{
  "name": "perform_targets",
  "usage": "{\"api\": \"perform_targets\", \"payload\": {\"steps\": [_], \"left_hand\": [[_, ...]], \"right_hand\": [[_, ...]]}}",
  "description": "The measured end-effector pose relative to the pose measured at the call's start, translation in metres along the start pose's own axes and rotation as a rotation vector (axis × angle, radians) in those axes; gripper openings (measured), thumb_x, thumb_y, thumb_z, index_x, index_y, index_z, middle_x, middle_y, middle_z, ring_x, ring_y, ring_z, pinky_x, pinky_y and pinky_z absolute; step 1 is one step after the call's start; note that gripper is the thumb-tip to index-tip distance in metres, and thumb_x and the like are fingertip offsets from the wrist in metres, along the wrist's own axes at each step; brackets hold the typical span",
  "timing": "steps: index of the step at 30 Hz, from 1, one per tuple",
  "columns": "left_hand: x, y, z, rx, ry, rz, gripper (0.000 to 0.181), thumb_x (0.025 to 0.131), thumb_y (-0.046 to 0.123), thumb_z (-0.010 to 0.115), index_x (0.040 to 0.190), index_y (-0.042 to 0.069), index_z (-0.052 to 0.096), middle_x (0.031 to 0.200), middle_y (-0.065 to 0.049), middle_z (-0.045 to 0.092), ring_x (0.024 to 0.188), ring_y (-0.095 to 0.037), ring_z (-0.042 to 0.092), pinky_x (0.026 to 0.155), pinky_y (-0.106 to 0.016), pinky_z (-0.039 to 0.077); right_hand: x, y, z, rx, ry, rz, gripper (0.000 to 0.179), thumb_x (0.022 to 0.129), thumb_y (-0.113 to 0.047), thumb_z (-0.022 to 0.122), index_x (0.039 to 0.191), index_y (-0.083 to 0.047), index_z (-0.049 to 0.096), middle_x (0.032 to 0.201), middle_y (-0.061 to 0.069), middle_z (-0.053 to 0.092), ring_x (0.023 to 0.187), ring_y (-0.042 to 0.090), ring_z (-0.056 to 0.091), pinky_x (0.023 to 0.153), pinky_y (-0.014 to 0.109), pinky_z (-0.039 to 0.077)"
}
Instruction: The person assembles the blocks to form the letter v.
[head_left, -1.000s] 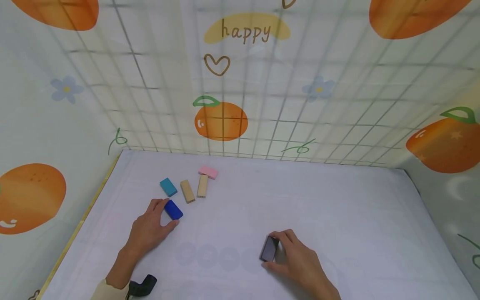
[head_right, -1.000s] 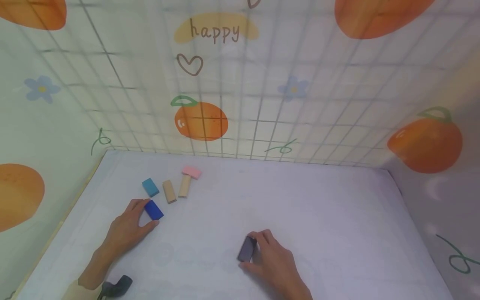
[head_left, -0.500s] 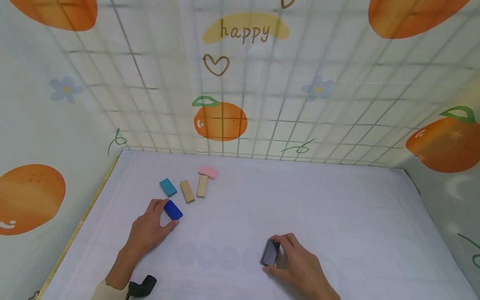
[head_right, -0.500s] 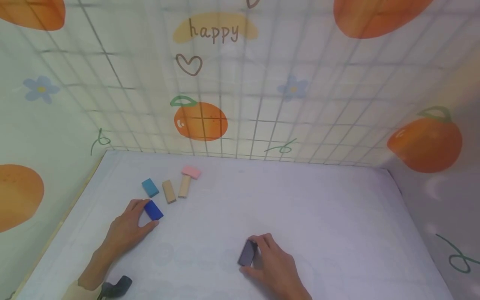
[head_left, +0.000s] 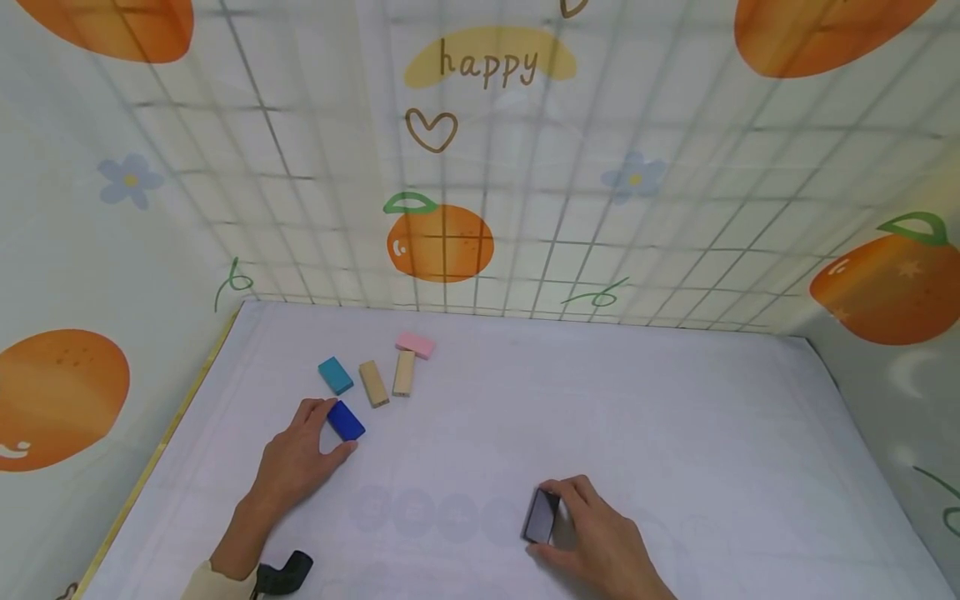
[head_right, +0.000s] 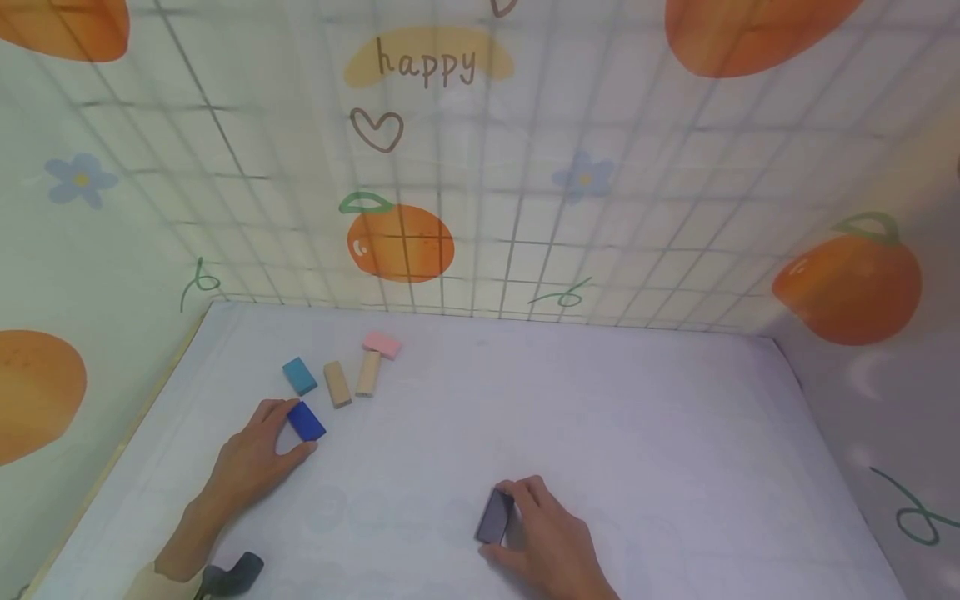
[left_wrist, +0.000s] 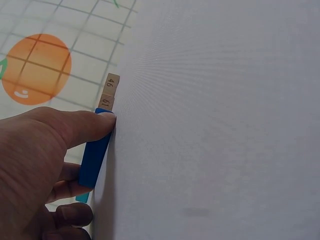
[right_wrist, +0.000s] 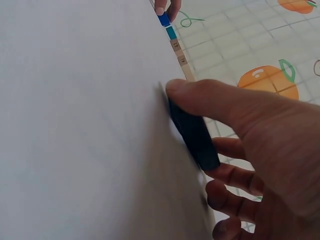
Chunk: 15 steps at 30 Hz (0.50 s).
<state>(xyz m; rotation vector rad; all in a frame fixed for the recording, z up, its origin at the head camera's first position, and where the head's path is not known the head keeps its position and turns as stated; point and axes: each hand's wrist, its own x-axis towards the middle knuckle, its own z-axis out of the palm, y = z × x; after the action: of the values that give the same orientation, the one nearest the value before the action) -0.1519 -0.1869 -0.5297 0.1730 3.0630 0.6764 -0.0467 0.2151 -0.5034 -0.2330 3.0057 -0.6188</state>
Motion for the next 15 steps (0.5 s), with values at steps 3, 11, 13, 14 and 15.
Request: {"api": "perform_targets", "payload": {"steps": [3, 11, 13, 14, 15], "left_hand": [[0.0003, 0.0002, 0.0003, 0.004, -0.003, -0.002, 0.076, 0.087, 0.04, 0.079, 0.147, 0.005, 0.048, 0.143, -0.018, 0.047, 0.113, -0.038, 0.064, 0.082, -0.049, 0.058], [-0.0007, 0.0001, 0.0015, -0.001, 0.007, 0.001, 0.076, 0.087, 0.039, 0.079, 0.147, 0.005, 0.048, 0.143, -0.018, 0.047, 0.115, -0.038, 0.063, 0.083, -0.049, 0.058], [-0.0009, -0.0001, 0.0019, 0.0, 0.009, 0.002, 0.076, 0.087, 0.039, 0.079, 0.147, 0.005, 0.048, 0.143, -0.018, 0.047, 0.116, -0.038, 0.063, 0.084, -0.049, 0.058], [-0.0008, -0.0003, 0.0021, 0.001, 0.01, 0.002, 0.076, 0.087, 0.039, 0.079, 0.147, 0.005, 0.048, 0.143, -0.018, 0.048, 0.116, -0.038, 0.063, 0.084, -0.049, 0.058], [-0.0008, -0.0005, 0.0024, 0.003, 0.011, 0.003, 0.076, 0.087, 0.039, 0.079, 0.147, 0.005, 0.049, 0.143, -0.018, 0.048, 0.116, -0.038, 0.062, 0.084, -0.05, 0.058]], "right_hand": [[-0.0011, -0.0002, 0.0005, 0.005, -0.006, 0.0, 0.069, 0.067, -0.049, 0.092, 0.124, -0.024, 0.063, 0.11, -0.01, 0.053, 0.075, 0.004, 0.049, 0.053, 0.022, 0.042], [-0.0033, -0.0009, 0.0017, 0.008, -0.022, 0.018, 0.07, 0.067, -0.048, 0.092, 0.127, -0.027, 0.062, 0.112, -0.013, 0.053, 0.078, 0.005, 0.052, 0.055, 0.022, 0.043], [-0.0034, -0.0011, 0.0016, 0.009, -0.028, 0.025, 0.071, 0.067, -0.047, 0.092, 0.127, -0.027, 0.061, 0.112, -0.012, 0.053, 0.079, 0.005, 0.052, 0.055, 0.023, 0.043], [-0.0034, -0.0013, 0.0015, 0.011, -0.032, 0.028, 0.072, 0.067, -0.047, 0.092, 0.128, -0.027, 0.061, 0.112, -0.012, 0.053, 0.079, 0.005, 0.052, 0.055, 0.023, 0.043], [-0.0035, -0.0014, 0.0014, 0.012, -0.033, 0.03, 0.072, 0.066, -0.047, 0.092, 0.128, -0.027, 0.061, 0.112, -0.012, 0.053, 0.079, 0.005, 0.052, 0.055, 0.023, 0.043]]}}
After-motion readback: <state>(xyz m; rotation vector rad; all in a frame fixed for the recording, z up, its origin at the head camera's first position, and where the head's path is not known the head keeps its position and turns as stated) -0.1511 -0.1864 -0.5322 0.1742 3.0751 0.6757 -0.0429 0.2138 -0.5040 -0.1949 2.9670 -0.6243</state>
